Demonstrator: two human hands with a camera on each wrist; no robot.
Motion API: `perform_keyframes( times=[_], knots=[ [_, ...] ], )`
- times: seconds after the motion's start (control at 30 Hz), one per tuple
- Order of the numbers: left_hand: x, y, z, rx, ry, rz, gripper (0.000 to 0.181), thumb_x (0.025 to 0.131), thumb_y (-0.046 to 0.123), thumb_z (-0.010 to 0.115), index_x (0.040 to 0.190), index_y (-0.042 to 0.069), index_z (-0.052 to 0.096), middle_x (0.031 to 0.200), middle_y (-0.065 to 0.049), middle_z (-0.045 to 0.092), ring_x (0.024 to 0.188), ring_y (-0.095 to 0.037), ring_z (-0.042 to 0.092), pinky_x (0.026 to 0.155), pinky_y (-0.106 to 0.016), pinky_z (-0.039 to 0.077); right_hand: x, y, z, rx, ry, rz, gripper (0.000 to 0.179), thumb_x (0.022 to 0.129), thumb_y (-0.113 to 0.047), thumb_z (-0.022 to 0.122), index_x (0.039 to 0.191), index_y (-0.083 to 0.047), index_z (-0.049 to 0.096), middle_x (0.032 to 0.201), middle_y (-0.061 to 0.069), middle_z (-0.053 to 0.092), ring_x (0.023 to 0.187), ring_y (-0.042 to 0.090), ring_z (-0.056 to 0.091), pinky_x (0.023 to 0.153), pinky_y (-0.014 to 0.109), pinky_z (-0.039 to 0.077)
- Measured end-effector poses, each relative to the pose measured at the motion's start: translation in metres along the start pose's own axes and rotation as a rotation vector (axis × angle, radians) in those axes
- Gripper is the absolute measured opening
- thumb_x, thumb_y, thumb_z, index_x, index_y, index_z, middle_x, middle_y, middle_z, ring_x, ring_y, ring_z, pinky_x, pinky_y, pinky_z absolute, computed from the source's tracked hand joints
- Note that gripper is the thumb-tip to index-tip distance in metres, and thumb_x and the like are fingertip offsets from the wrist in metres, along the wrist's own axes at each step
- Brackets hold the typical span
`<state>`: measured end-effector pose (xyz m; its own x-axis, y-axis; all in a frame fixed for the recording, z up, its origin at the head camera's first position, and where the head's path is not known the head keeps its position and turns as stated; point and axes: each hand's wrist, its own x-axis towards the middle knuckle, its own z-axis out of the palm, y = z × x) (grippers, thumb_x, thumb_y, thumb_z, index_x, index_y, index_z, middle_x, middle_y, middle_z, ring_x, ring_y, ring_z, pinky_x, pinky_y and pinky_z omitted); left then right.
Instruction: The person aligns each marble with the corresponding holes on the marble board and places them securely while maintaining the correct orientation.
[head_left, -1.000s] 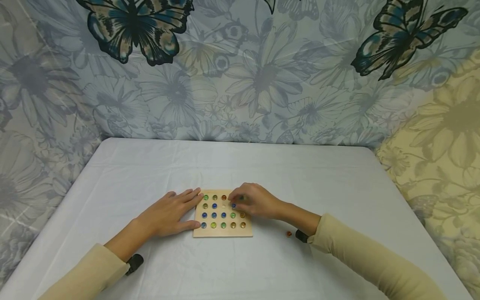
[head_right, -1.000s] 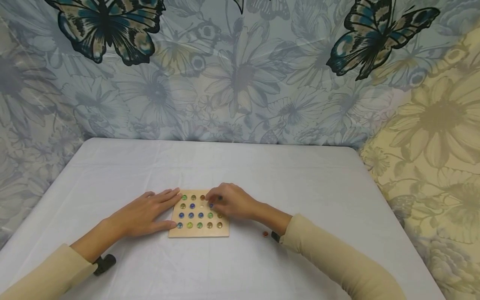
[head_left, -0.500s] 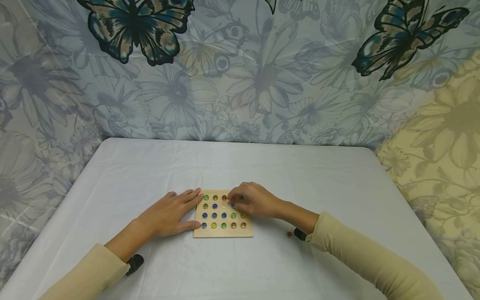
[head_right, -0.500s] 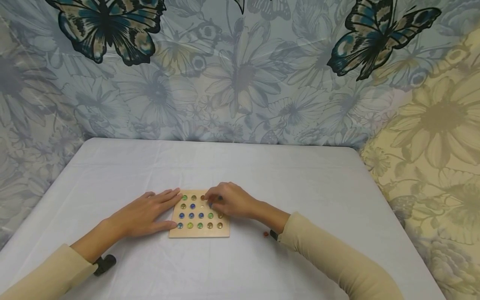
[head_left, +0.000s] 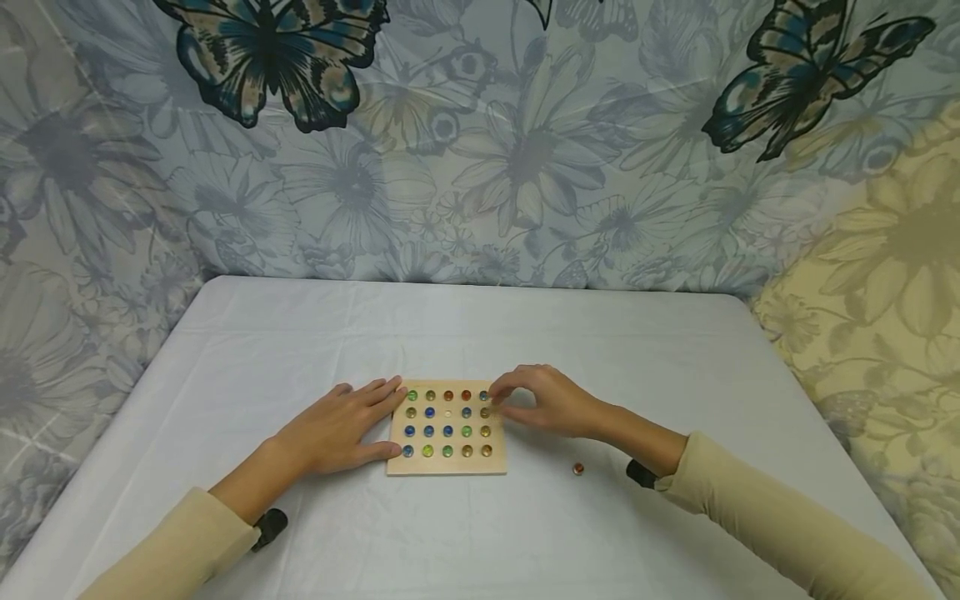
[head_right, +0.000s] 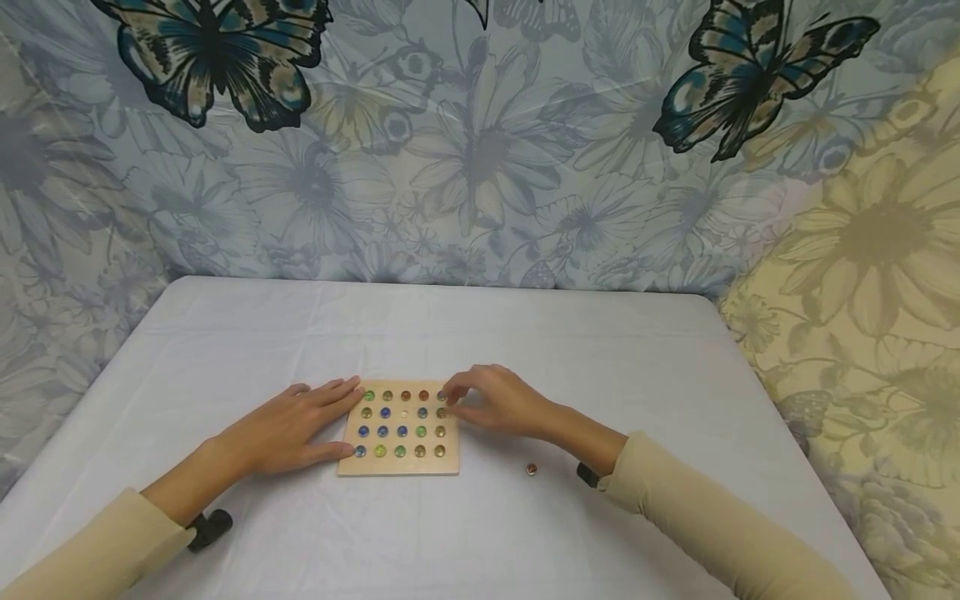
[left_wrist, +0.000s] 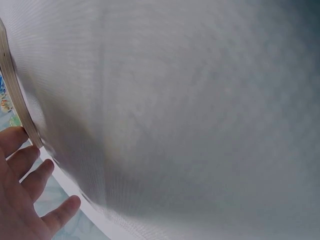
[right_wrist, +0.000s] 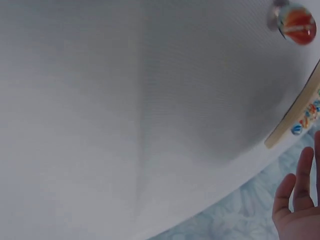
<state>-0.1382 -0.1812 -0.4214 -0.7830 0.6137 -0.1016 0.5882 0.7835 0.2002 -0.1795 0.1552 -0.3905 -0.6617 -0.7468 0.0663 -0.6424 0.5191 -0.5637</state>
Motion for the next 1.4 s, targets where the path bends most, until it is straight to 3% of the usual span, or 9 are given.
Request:
perform_keyframes(
  times=[0.2,0.57,0.9,1.4],
  knots=[
    [0.000,0.001,-0.001,0.012,0.000,0.000,0.083,0.095,0.066,0.049,0.155,0.010,0.036,0.160,-0.009,0.033,0.145,-0.030,0.034,0.108,-0.059,0.034,-0.027,0.006,-0.011,0.057,-0.036,0.011,0.028,0.088,-0.008,0.075,0.116,-0.010,0.071,0.105,-0.003,0.073,0.099,0.016,0.067,0.089,0.043,0.052],
    [0.000,0.002,-0.002,0.003,-0.002,-0.001,0.083,0.095,0.065,0.050,0.155,0.009,0.036,0.160,-0.010,0.033,0.145,-0.030,0.034,0.107,-0.059,0.035,-0.057,0.020,-0.011,0.082,-0.056,0.052,0.029,0.087,-0.011,0.077,0.116,-0.012,0.071,0.106,-0.007,0.072,0.100,0.006,0.065,0.088,0.038,0.053],
    [0.000,0.002,-0.002,-0.001,-0.001,-0.001,0.083,0.095,0.064,0.051,0.155,0.009,0.036,0.160,-0.010,0.033,0.145,-0.030,0.034,0.108,-0.059,0.034,-0.077,0.021,-0.012,0.144,-0.063,0.050,0.029,0.087,-0.012,0.078,0.116,-0.012,0.071,0.105,-0.007,0.072,0.099,0.009,0.066,0.089,0.038,0.053],
    [0.000,0.002,-0.001,0.002,0.001,0.001,0.083,0.095,0.065,0.050,0.155,0.009,0.036,0.160,-0.009,0.033,0.145,-0.030,0.034,0.107,-0.060,0.034,-0.096,0.029,-0.011,0.230,-0.135,0.061,0.029,0.087,-0.018,0.079,0.115,-0.014,0.071,0.104,-0.010,0.073,0.103,0.010,0.068,0.097,0.027,0.048]
  ],
)
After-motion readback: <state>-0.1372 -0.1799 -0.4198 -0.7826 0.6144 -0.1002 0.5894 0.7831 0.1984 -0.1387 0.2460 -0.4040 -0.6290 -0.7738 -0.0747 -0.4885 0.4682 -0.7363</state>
